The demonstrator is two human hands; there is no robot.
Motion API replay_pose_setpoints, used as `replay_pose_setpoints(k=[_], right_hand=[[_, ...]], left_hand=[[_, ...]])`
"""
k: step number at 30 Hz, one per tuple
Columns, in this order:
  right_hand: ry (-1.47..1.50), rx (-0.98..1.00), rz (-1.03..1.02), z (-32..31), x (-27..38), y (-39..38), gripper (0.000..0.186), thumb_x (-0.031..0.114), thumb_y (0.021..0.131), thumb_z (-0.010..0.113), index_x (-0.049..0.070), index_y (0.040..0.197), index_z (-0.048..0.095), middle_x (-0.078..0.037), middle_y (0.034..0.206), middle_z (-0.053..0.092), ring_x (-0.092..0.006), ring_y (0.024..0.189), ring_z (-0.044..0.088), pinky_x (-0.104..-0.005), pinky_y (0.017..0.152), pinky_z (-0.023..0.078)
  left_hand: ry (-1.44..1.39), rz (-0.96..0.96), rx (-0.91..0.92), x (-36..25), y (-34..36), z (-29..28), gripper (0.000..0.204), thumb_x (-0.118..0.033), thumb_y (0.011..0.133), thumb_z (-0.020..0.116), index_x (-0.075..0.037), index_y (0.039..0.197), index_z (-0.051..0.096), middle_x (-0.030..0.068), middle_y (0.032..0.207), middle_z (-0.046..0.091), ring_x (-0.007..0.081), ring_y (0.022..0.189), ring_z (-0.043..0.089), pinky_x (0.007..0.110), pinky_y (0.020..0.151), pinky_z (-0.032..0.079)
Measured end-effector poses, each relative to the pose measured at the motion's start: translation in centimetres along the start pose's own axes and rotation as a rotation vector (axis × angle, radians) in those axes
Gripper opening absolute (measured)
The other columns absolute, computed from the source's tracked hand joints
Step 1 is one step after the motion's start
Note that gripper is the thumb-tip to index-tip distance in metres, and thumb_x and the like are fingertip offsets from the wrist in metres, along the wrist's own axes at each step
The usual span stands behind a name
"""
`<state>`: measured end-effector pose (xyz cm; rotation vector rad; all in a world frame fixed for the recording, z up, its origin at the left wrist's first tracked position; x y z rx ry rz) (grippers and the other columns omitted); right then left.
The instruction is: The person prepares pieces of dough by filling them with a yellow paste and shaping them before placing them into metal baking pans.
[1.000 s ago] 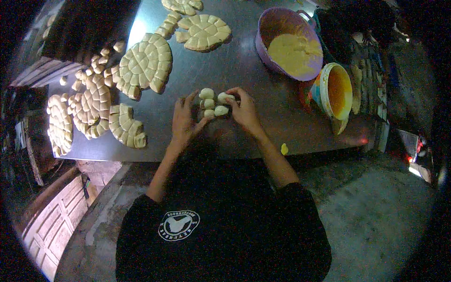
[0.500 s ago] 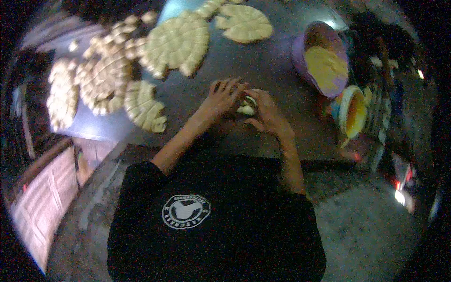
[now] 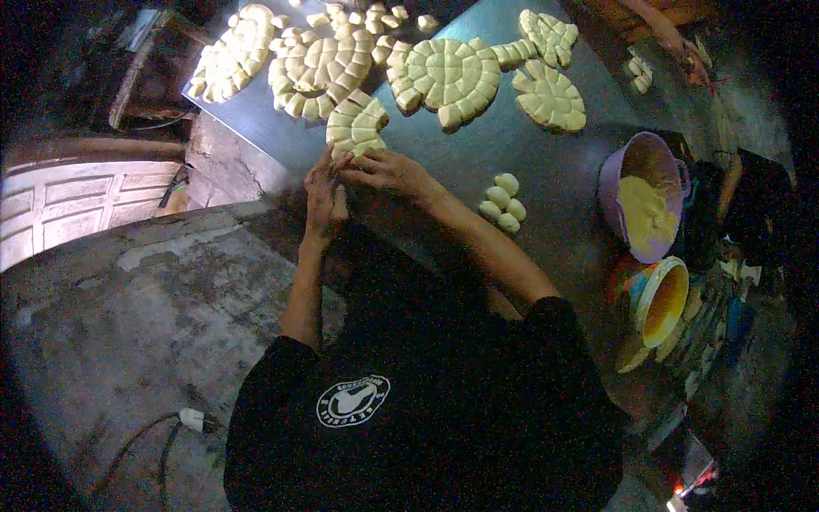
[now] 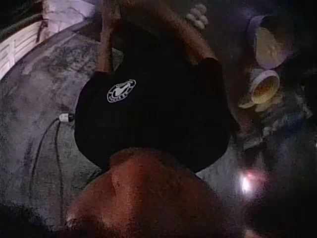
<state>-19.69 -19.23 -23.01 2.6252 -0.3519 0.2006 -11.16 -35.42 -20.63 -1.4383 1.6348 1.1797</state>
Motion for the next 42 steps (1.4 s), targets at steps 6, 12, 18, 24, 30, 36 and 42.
replay_pose_setpoints(k=[6, 12, 18, 24, 30, 36, 42], right_hand=[[0.749, -0.242, 0.476, 1.1, 0.6, -3.3, 0.022, 0.01, 0.086, 0.059, 0.005, 0.107, 0.062, -0.008, 0.104, 0.062, -0.0189, 0.096, 0.06, -0.0323, 0.083, 0.05], [1.142, -0.66, 0.697, -14.9, 10.4, -11.3, 0.024, 0.015, 0.089, 0.064, 0.001, 0.109, 0.062, -0.009, 0.109, 0.063, -0.0176, 0.094, 0.06, -0.0325, 0.086, 0.049], [0.792, -0.967, 0.965, -25.8, 17.2, -19.8, 0.028, 0.002, 0.08, 0.07, 0.0, 0.107, 0.062, -0.009, 0.106, 0.061, -0.0199, 0.097, 0.061, -0.0313, 0.088, 0.052], [0.913, -1.452, 0.918, -29.8, 21.3, -23.4, 0.03, -0.008, 0.077, 0.065, -0.001, 0.106, 0.063, -0.008, 0.101, 0.06, -0.0192, 0.094, 0.061, -0.0328, 0.081, 0.055], [1.387, -1.499, 0.846, -30.4, 22.8, -23.1, 0.058, 0.001, 0.083, 0.065, 0.004, 0.135, 0.04, -0.008, 0.106, 0.059, -0.0174, 0.1, 0.06, -0.0295, 0.084, 0.052], [1.169, -1.607, 0.944, -32.9, 20.5, -21.6, 0.059, 0.006, 0.085, 0.064, 0.007, 0.137, 0.038, -0.009, 0.106, 0.064, -0.0175, 0.093, 0.062, -0.031, 0.084, 0.051], [0.426, -1.161, 1.446, -37.4, 15.8, -30.7, 0.045, 0.015, 0.09, 0.058, 0.006, 0.133, 0.048, -0.01, 0.11, 0.064, -0.0219, 0.098, 0.062, -0.0333, 0.091, 0.047]], left_hand=[[0.525, -0.221, 0.095, -1.2, 0.5, 2.9, 0.064, -0.005, 0.083, 0.048, -0.007, 0.144, 0.027, 0.012, 0.133, 0.053, 0.0269, 0.124, 0.048, 0.045, 0.112, 0.018], [0.601, 0.107, 0.011, -7.1, -0.3, 6.2, 0.039, -0.009, 0.087, 0.059, -0.005, 0.125, 0.052, 0.0149, 0.125, 0.055, 0.0313, 0.109, 0.057, 0.043, 0.102, 0.037], [-0.479, -0.036, 0.247, -27.3, -5.6, 17.2, 0.018, -0.003, 0.092, 0.054, 0.001, 0.106, 0.065, 0.0101, 0.107, 0.061, 0.0194, 0.1, 0.06, 0.029, 0.086, 0.047], [-0.268, 0.497, 0.131, -31.6, -6.2, 23.6, 0.03, -0.025, 0.095, 0.051, 0.0, 0.1, 0.067, 0.0137, 0.105, 0.061, 0.0245, 0.094, 0.06, 0.034, 0.085, 0.048], [-0.93, 1.05, 0.436, -30.1, -4.8, 26.8, 0.053, -0.057, 0.085, 0.055, -0.005, 0.097, 0.059, 0.0148, 0.089, 0.063, 0.0316, 0.078, 0.062, 0.044, 0.076, 0.051], [-1.175, 0.183, 0.574, -28.3, -5.9, 32.1, 0.067, -0.042, 0.082, 0.069, -0.007, 0.128, 0.036, 0.0142, 0.105, 0.056, 0.0264, 0.094, 0.058, 0.041, 0.084, 0.049], [-0.83, -0.111, 0.789, -27.5, -2.8, 31.5, 0.074, -0.022, 0.084, 0.071, -0.009, 0.142, 0.026, 0.0091, 0.123, 0.048, 0.0212, 0.11, 0.052, 0.036, 0.095, 0.043]])
Point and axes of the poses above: each hand's wrist, its own y-axis towards the middle knuckle, its own z-axis out of the palm, x = y × z, the point moved 1 cm from there along y, towards the middle knuckle
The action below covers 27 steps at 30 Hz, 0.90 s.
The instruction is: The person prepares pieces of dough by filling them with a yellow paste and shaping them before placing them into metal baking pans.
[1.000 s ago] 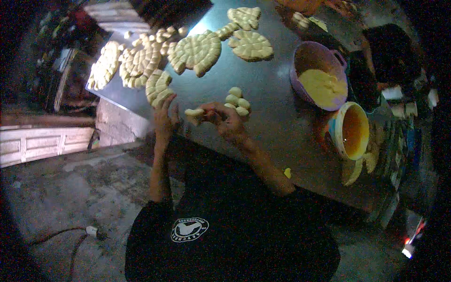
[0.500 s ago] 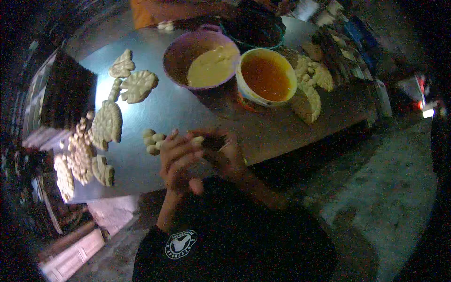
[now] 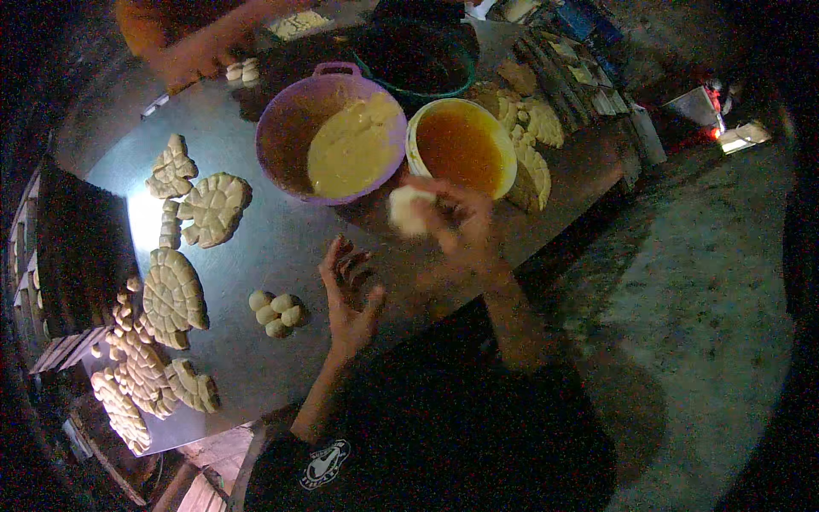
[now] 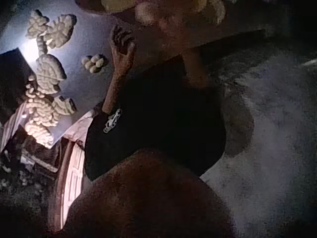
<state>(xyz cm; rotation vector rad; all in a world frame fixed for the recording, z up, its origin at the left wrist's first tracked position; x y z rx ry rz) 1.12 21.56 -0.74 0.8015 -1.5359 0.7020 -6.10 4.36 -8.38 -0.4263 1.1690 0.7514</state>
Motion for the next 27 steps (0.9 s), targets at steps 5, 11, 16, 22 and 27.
replay_pose_setpoints(k=[5, 11, 16, 22, 27], right_hand=[[-1.091, -0.094, 0.156, -6.2, -2.8, 6.2, 0.045, 0.038, 0.098, 0.043, 0.016, 0.137, 0.046, -0.015, 0.109, 0.066, -0.0318, 0.097, 0.064, -0.0406, 0.092, 0.046], [-0.5, 0.025, 0.491, -12.6, -7.7, 7.3, 0.054, 0.05, 0.099, 0.033, 0.017, 0.141, 0.041, -0.017, 0.108, 0.064, -0.0271, 0.091, 0.064, -0.0388, 0.085, 0.048], [-0.761, 0.021, 0.471, -7.7, -3.9, 7.6, 0.059, 0.049, 0.099, 0.036, 0.006, 0.138, 0.041, -0.016, 0.105, 0.063, -0.0205, 0.091, 0.062, -0.0348, 0.084, 0.048], [-0.238, -0.166, 0.216, -2.3, 0.9, 4.2, 0.047, 0.027, 0.099, 0.046, 0.0, 0.137, 0.04, -0.013, 0.12, 0.058, -0.0172, 0.112, 0.055, -0.0298, 0.096, 0.042], [0.241, -0.12, -0.064, 6.4, 1.2, -1.6, 0.049, 0.008, 0.091, 0.058, 0.003, 0.136, 0.04, -0.009, 0.119, 0.057, -0.0143, 0.107, 0.056, -0.027, 0.093, 0.044]], left_hand=[[-0.022, -0.374, 0.106, 0.8, 1.6, -3.3, 0.031, -0.012, 0.094, 0.056, -0.006, 0.123, 0.05, 0.0051, 0.11, 0.055, 0.0134, 0.101, 0.053, 0.027, 0.085, 0.045], [0.021, -0.534, 0.205, 2.4, 1.7, -5.9, 0.022, -0.018, 0.096, 0.055, -0.004, 0.112, 0.059, 0.003, 0.098, 0.061, 0.0115, 0.091, 0.056, 0.027, 0.082, 0.045], [0.057, -0.464, 0.269, 2.7, 2.0, -5.6, 0.022, -0.018, 0.096, 0.055, -0.004, 0.111, 0.06, 0.0023, 0.098, 0.061, 0.0111, 0.091, 0.056, 0.027, 0.084, 0.044], [-0.01, -0.319, 0.236, -1.5, 2.2, -3.5, 0.031, -0.027, 0.098, 0.05, -0.003, 0.116, 0.057, 0.0046, 0.106, 0.061, 0.0126, 0.095, 0.056, 0.028, 0.086, 0.044], [-0.553, -0.541, 0.051, -5.4, 1.2, -1.4, 0.048, -0.04, 0.099, 0.043, 0.0, 0.124, 0.05, 0.0082, 0.117, 0.057, 0.0172, 0.106, 0.054, 0.033, 0.095, 0.041]])
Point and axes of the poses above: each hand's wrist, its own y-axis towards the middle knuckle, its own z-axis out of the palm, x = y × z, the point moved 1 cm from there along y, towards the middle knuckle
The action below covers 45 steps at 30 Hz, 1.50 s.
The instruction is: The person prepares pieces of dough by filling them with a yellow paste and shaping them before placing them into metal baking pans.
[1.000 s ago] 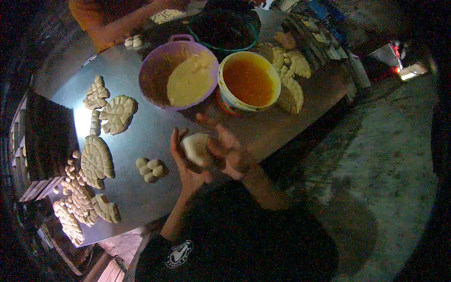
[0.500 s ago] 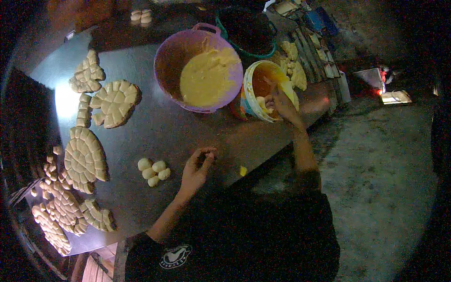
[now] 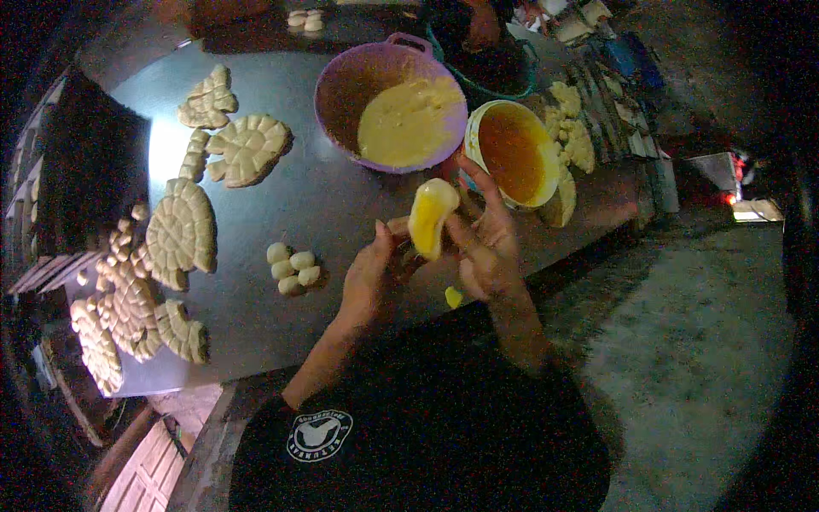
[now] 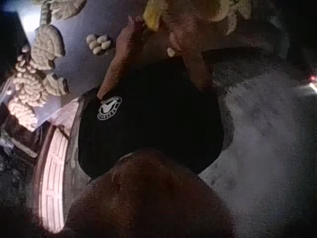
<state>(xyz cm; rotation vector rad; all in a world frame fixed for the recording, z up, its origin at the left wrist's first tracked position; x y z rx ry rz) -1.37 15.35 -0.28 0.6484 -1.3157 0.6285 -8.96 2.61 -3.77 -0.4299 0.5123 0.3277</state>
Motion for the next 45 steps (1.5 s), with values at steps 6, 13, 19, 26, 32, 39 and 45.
replay_pose_setpoints(k=[6, 13, 19, 26, 32, 39, 45], right_hand=[[0.128, 0.193, 0.136, -3.1, -1.3, -3.6, 0.035, 0.009, 0.088, 0.064, 0.004, 0.121, 0.053, -0.006, 0.105, 0.063, -0.0139, 0.095, 0.06, -0.0283, 0.085, 0.048], [-0.688, 0.41, -0.505, -6.8, 3.7, -4.8, 0.056, 0.006, 0.076, 0.072, 0.003, 0.129, 0.053, -0.015, 0.126, 0.054, -0.0269, 0.113, 0.056, -0.0368, 0.093, 0.048], [-0.58, 0.426, -0.632, -8.7, 4.0, -6.4, 0.035, 0.002, 0.076, 0.071, 0.006, 0.11, 0.065, -0.016, 0.124, 0.055, -0.0266, 0.108, 0.059, -0.0358, 0.087, 0.052], [-0.261, 0.539, -0.653, -10.4, 2.7, -7.7, 0.038, 0.001, 0.068, 0.078, 0.002, 0.103, 0.064, -0.016, 0.12, 0.058, -0.0285, 0.102, 0.062, -0.0361, 0.085, 0.053], [-0.55, 0.536, -0.838, -7.7, 6.1, -9.6, 0.04, 0.0, 0.067, 0.077, 0.003, 0.105, 0.064, -0.014, 0.115, 0.061, -0.0278, 0.1, 0.063, -0.0363, 0.085, 0.053], [-0.149, 0.795, -0.668, -7.2, 4.7, -7.3, 0.025, 0.007, 0.074, 0.075, 0.005, 0.096, 0.065, -0.012, 0.112, 0.062, -0.0215, 0.086, 0.061, -0.0329, 0.071, 0.05], [-0.417, 0.685, -0.704, -4.0, 4.3, -6.8, 0.031, 0.015, 0.075, 0.078, 0.007, 0.099, 0.061, -0.008, 0.096, 0.057, -0.0172, 0.083, 0.057, -0.0285, 0.07, 0.046]], left_hand=[[-0.244, 0.008, -0.16, 1.6, -2.5, 3.2, 0.046, -0.041, 0.097, 0.047, -0.003, 0.121, 0.052, 0.0076, 0.116, 0.058, 0.0193, 0.106, 0.056, 0.034, 0.094, 0.042], [-0.012, 0.201, -0.114, 5.1, -4.4, 4.9, 0.043, -0.021, 0.091, 0.061, -0.002, 0.128, 0.049, 0.0064, 0.127, 0.052, 0.019, 0.116, 0.051, 0.034, 0.099, 0.041], [0.743, 0.634, -0.145, 6.7, -5.0, 6.8, 0.046, -0.016, 0.08, 0.072, -0.001, 0.121, 0.06, 0.0105, 0.142, 0.041, 0.0226, 0.126, 0.045, 0.038, 0.103, 0.04], [0.864, 0.684, -0.261, 7.3, -7.7, 9.4, 0.04, -0.026, 0.084, 0.068, 0.002, 0.112, 0.065, 0.0172, 0.131, 0.051, 0.0249, 0.118, 0.052, 0.036, 0.099, 0.04], [0.706, 0.567, -0.522, 7.0, -8.7, 9.6, 0.026, -0.018, 0.092, 0.061, 0.005, 0.102, 0.068, 0.0048, 0.087, 0.067, 0.0102, 0.078, 0.057, 0.023, 0.072, 0.045], [1.175, 0.535, -0.523, 5.6, -10.8, 10.2, 0.02, -0.014, 0.089, 0.064, 0.003, 0.097, 0.07, 0.009, 0.087, 0.071, 0.0121, 0.078, 0.063, 0.024, 0.071, 0.049], [0.694, 0.755, -0.167, 6.0, -10.8, 4.8, 0.019, -0.013, 0.087, 0.066, 0.002, 0.098, 0.071, 0.0094, 0.092, 0.071, 0.0134, 0.081, 0.065, 0.026, 0.076, 0.05]])
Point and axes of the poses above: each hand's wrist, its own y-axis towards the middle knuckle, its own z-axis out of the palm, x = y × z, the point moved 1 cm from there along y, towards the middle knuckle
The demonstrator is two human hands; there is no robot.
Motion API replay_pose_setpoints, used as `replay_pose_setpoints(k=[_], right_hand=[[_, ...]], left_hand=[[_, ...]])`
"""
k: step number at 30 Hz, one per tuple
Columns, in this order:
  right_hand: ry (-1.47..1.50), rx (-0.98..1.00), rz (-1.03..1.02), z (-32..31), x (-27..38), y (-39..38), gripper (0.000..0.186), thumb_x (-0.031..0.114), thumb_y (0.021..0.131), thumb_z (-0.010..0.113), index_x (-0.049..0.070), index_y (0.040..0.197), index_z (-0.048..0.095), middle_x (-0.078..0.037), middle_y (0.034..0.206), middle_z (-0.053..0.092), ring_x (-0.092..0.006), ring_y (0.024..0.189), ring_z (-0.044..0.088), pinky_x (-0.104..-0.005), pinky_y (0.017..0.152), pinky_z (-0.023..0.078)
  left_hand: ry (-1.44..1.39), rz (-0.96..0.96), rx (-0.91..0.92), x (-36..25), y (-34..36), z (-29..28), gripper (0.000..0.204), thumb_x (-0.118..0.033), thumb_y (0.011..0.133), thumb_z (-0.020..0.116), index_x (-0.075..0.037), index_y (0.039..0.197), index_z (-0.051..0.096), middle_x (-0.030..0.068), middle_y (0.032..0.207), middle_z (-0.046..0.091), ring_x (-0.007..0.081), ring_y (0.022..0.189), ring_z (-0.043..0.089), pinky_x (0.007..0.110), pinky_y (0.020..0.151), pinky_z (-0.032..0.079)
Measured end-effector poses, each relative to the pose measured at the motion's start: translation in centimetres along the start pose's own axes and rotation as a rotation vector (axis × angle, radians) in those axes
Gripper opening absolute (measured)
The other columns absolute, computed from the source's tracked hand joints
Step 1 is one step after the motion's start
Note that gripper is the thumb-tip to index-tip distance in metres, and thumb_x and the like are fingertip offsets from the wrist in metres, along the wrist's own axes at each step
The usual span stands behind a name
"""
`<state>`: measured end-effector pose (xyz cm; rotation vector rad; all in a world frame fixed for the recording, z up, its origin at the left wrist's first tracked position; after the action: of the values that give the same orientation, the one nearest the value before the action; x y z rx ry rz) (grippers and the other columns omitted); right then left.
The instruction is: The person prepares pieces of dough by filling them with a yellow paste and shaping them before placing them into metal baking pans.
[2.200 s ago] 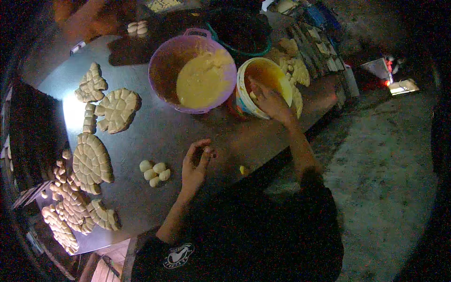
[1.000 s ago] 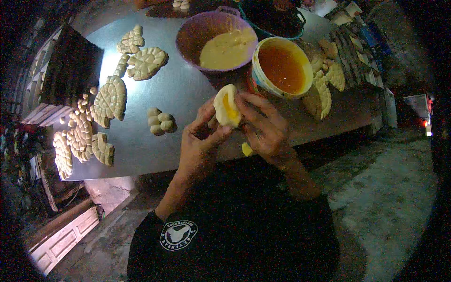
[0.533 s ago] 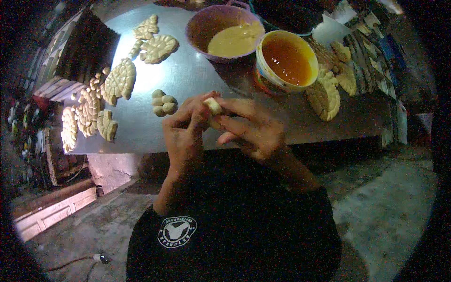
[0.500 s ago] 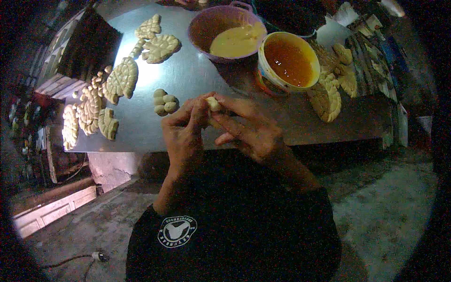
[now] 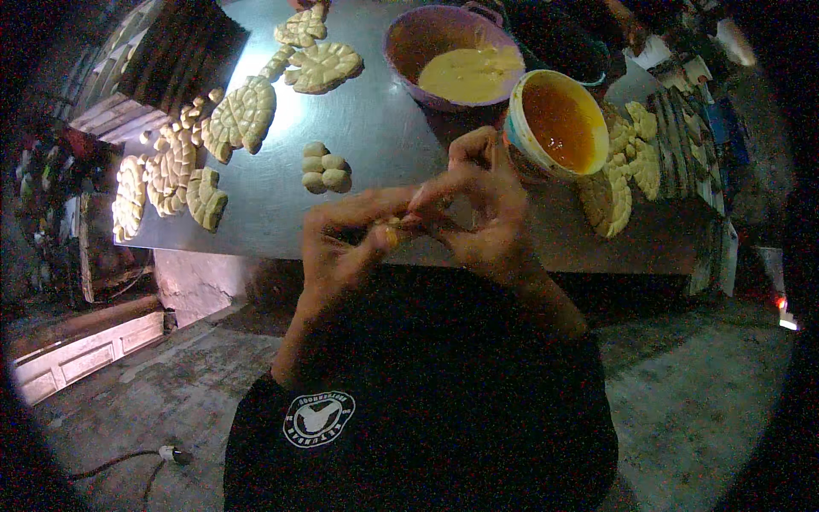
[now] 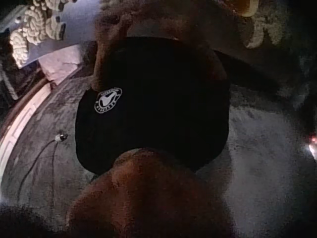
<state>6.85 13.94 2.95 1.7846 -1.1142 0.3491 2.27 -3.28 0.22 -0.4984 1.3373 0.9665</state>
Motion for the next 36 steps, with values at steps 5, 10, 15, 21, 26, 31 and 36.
replay_pose_setpoints(k=[5, 10, 15, 21, 26, 31, 36], right_hand=[[0.704, -0.095, 0.372, 3.8, 0.0, 1.8, 0.057, 0.017, 0.07, 0.082, 0.009, 0.118, 0.054, -0.005, 0.095, 0.059, -0.016, 0.087, 0.058, -0.0301, 0.079, 0.043], [0.12, 0.217, 0.26, 7.8, 0.5, 5.1, 0.069, 0.021, 0.071, 0.081, 0.012, 0.13, 0.047, -0.003, 0.099, 0.067, -0.0163, 0.094, 0.061, -0.0383, 0.095, 0.036], [-0.179, 0.225, 0.292, 12.5, -1.9, 6.5, 0.072, 0.024, 0.07, 0.081, 0.014, 0.132, 0.047, -0.003, 0.105, 0.067, -0.018, 0.096, 0.061, -0.0439, 0.099, 0.034], [0.55, -0.076, 0.974, 21.7, -7.2, 2.0, 0.057, 0.017, 0.075, 0.079, 0.008, 0.121, 0.047, -0.005, 0.113, 0.055, -0.0138, 0.098, 0.057, -0.0322, 0.088, 0.048], [0.684, -0.064, 1.341, 23.2, -11.8, 2.2, 0.056, 0.009, 0.074, 0.078, 0.01, 0.119, 0.044, -0.005, 0.108, 0.057, -0.0169, 0.096, 0.058, -0.0316, 0.08, 0.052], [0.573, 0.045, 1.276, 22.2, -16.1, 3.3, 0.056, 0.01, 0.079, 0.075, 0.008, 0.126, 0.045, -0.008, 0.105, 0.062, -0.0162, 0.096, 0.061, -0.0316, 0.082, 0.052], [0.64, -0.117, 1.121, 21.0, -16.5, 5.3, 0.049, 0.014, 0.077, 0.077, 0.006, 0.119, 0.052, -0.006, 0.114, 0.056, -0.0168, 0.106, 0.055, -0.0317, 0.091, 0.047]], left_hand=[[0.185, -0.145, -0.06, -0.6, 0.8, -3.7, 0.024, -0.016, 0.088, 0.066, 0.003, 0.101, 0.069, 0.0083, 0.093, 0.07, 0.0112, 0.084, 0.063, 0.026, 0.077, 0.05], [-0.047, -0.543, -0.107, 0.6, 1.9, -9.4, 0.026, -0.02, 0.091, 0.062, 0.003, 0.104, 0.068, 0.0061, 0.097, 0.068, 0.0099, 0.086, 0.061, 0.024, 0.077, 0.049], [-0.507, -0.717, -0.115, 5.1, 0.9, -14.4, 0.04, -0.037, 0.094, 0.057, 0.001, 0.101, 0.068, 0.0057, 0.094, 0.067, 0.0104, 0.083, 0.06, 0.024, 0.073, 0.048], [0.151, -0.584, -0.247, 11.5, 0.0, -18.1, 0.03, -0.031, 0.089, 0.064, -0.002, 0.088, 0.073, 0.0046, 0.093, 0.066, 0.0132, 0.08, 0.062, 0.027, 0.071, 0.048], [0.376, -0.411, -0.189, 12.8, 2.6, -20.4, 0.015, -0.017, 0.081, 0.072, -0.003, 0.083, 0.074, 0.0081, 0.094, 0.066, 0.0182, 0.083, 0.064, 0.03, 0.071, 0.05], [0.394, -0.198, -0.135, 16.7, 6.5, -21.6, 0.015, -0.016, 0.08, 0.071, -0.006, 0.091, 0.072, 0.0101, 0.094, 0.066, 0.0216, 0.084, 0.065, 0.032, 0.074, 0.05], [0.36, -0.061, 0.056, 16.4, 10.8, -22.6, 0.032, -0.023, 0.079, 0.074, -0.009, 0.107, 0.068, 0.0109, 0.101, 0.062, 0.0228, 0.086, 0.063, 0.03, 0.072, 0.049]])
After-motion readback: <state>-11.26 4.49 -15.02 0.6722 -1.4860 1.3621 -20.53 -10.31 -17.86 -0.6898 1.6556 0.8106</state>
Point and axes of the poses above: each hand's wrist, its own y-axis towards the middle knuckle, its own z-axis out of the palm, x = y × z, the point moved 1 cm from there along y, towards the middle knuckle
